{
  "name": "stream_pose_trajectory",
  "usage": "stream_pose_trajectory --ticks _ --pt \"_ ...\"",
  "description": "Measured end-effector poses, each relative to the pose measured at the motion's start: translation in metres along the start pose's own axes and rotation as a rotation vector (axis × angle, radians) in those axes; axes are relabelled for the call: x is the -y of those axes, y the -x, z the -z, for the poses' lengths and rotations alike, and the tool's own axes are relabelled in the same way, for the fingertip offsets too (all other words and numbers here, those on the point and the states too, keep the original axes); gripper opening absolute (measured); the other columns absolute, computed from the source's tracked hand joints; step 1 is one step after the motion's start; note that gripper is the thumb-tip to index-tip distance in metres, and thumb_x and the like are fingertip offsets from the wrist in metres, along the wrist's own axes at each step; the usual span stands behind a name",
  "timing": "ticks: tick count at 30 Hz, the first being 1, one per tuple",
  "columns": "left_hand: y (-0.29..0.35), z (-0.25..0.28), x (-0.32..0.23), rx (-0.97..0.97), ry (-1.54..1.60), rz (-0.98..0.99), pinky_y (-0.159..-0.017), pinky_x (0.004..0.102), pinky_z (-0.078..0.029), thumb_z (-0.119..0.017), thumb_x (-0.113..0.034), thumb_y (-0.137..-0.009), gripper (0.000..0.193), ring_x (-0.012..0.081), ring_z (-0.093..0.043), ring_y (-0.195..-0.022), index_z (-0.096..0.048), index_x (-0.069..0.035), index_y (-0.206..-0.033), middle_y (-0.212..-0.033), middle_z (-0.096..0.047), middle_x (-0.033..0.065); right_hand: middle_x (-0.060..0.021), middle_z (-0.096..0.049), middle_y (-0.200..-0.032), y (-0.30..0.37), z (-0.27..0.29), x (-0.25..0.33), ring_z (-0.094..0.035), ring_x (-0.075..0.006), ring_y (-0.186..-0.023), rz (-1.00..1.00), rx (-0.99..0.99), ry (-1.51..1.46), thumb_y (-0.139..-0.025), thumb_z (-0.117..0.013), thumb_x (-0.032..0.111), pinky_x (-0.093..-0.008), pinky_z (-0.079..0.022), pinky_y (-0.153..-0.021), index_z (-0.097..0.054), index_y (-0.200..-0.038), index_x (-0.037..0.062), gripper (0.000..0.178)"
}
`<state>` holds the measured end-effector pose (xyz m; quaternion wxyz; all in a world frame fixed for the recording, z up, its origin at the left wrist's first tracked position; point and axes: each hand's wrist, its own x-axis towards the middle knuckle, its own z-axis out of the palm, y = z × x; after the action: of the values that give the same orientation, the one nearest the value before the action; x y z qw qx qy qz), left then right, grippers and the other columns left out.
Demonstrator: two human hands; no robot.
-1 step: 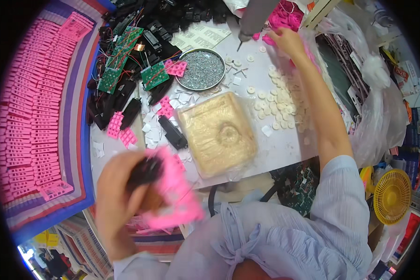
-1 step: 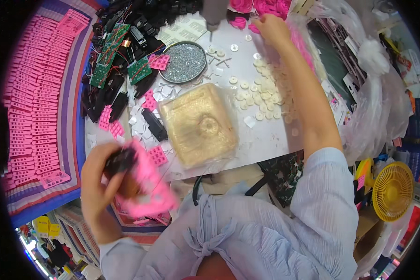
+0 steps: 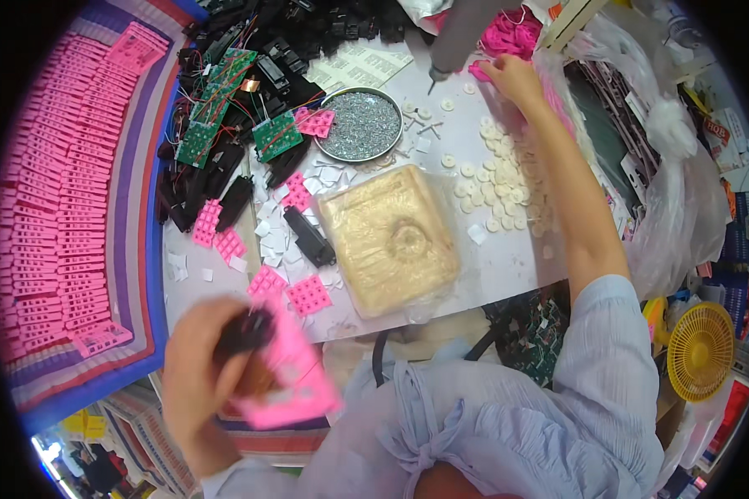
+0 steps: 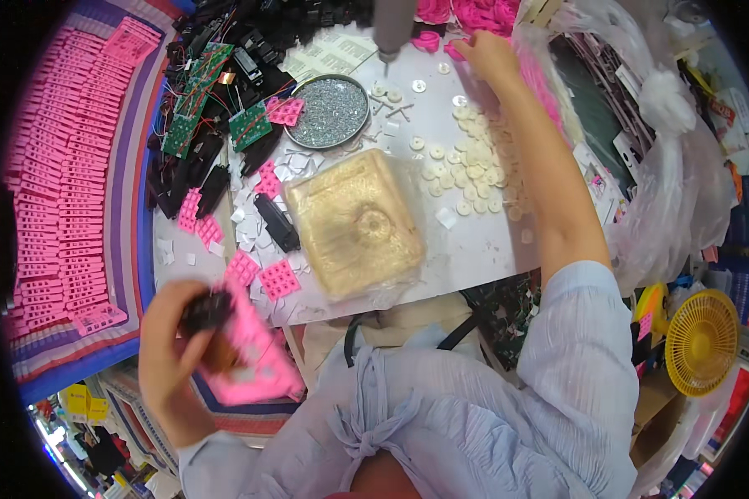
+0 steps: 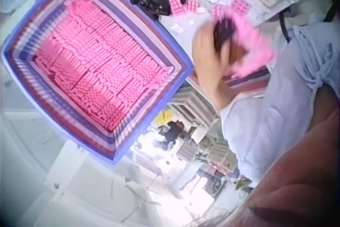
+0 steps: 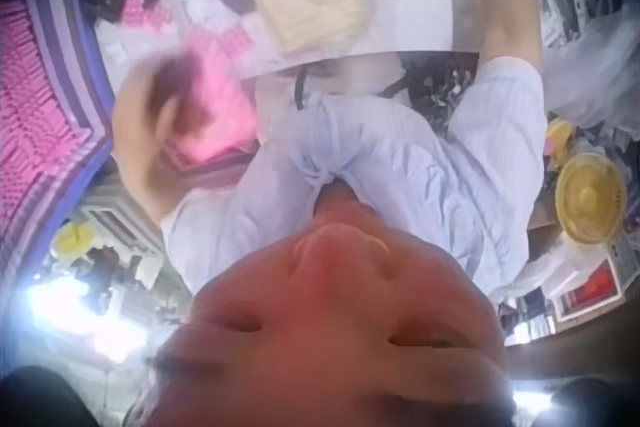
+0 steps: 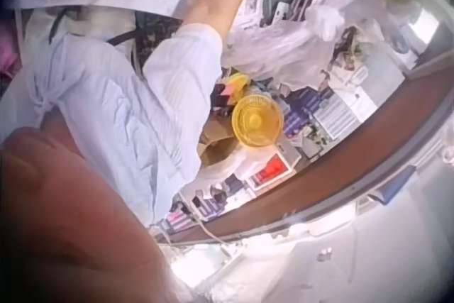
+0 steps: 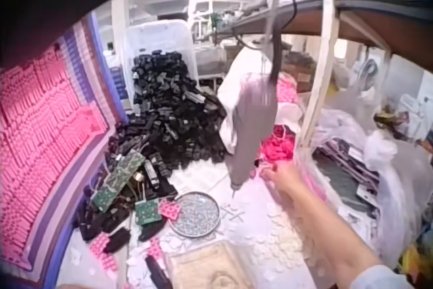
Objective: Assembling a pink electronic toy by inserting buttons and a circuit board into a frame using a heat tool.
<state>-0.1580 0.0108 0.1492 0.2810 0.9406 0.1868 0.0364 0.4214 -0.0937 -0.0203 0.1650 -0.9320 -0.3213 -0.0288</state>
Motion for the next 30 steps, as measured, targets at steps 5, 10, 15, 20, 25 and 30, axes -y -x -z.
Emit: stream_pose_trajectory --ticks 5,10,15,20,25,30 --pt "0.104 0.011 0.002 0.375 -0.414 0.598 -0.105 0.0462 -0.035 -0.074 -0.006 -0.064 0.051 0.0335 -0.057 -0.110 -0.059 -0.006 -0.112 -0.114 -0.063 0.0134 -0.0139 -0.071 -0.091 -0.010 -0.024 -0.016 -0.067 -0.0358 -0.088 0.112 -0.094 -0.057 -0.080 -0.062 0.026 -0.0447 -0.052 -0.080 -0.070 -0.094 0.0086 0.023" --pt "0.083 -0.020 0.004 0.091 -0.267 0.264 -0.100 0.0481 -0.040 -0.078 -0.013 -0.068 0.053 0.0346 -0.058 -0.107 -0.060 -0.005 -0.117 -0.113 -0.063 0.0134 -0.0109 -0.070 -0.080 0.070 0.045 0.015 -0.067 -0.0278 -0.077 0.306 0.123 -0.344 -0.076 -0.065 0.021 -0.0368 -0.051 -0.069 -0.065 -0.088 0.0056 0.019" --pt "-0.010 -0.104 0.007 -0.045 0.004 -0.190 -0.090 0.0464 -0.046 -0.078 -0.014 -0.069 0.056 0.0366 -0.057 -0.105 -0.058 -0.003 -0.120 -0.117 -0.060 0.0162 -0.0095 -0.064 -0.074 0.201 0.066 0.097 -0.064 -0.0260 -0.072 0.848 0.494 -0.518 -0.074 -0.064 0.011 -0.0359 -0.050 -0.064 -0.062 -0.090 0.0086 0.016" --pt "-0.079 -0.170 -0.007 -0.140 0.032 -0.408 -0.096 0.0474 -0.042 -0.077 -0.026 -0.073 0.059 0.0342 -0.051 -0.115 -0.055 -0.001 -0.122 -0.125 -0.055 0.0163 -0.0052 -0.057 -0.071 0.219 0.032 0.130 -0.059 -0.0261 -0.074 1.099 0.338 -0.255 -0.069 -0.071 0.012 -0.0405 -0.048 -0.063 -0.062 -0.088 0.0106 0.021" --pt "-0.078 -0.192 -0.006 -0.046 -0.185 -0.360 -0.106 0.0514 -0.033 -0.070 -0.041 -0.077 0.065 0.0303 -0.044 -0.127 -0.055 -0.001 -0.127 -0.130 -0.054 0.0148 -0.0047 -0.060 -0.075 0.229 0.024 0.131 -0.060 -0.0254 -0.077 1.098 0.308 -0.189 -0.068 -0.070 0.012 -0.0395 -0.049 -0.065 -0.063 -0.090 0.0104 0.023" --pt "-0.073 -0.199 -0.004 -0.050 -0.222 -0.355 -0.109 0.0545 -0.029 -0.069 -0.044 -0.079 0.067 0.0295 -0.042 -0.130 -0.055 -0.002 -0.129 -0.132 -0.053 0.0143 -0.0065 -0.060 -0.075 0.246 0.030 0.135 -0.059 -0.0268 -0.076 1.010 0.161 -0.201 -0.070 -0.070 0.014 -0.0399 -0.049 -0.063 -0.061 -0.089 0.0110 0.022"
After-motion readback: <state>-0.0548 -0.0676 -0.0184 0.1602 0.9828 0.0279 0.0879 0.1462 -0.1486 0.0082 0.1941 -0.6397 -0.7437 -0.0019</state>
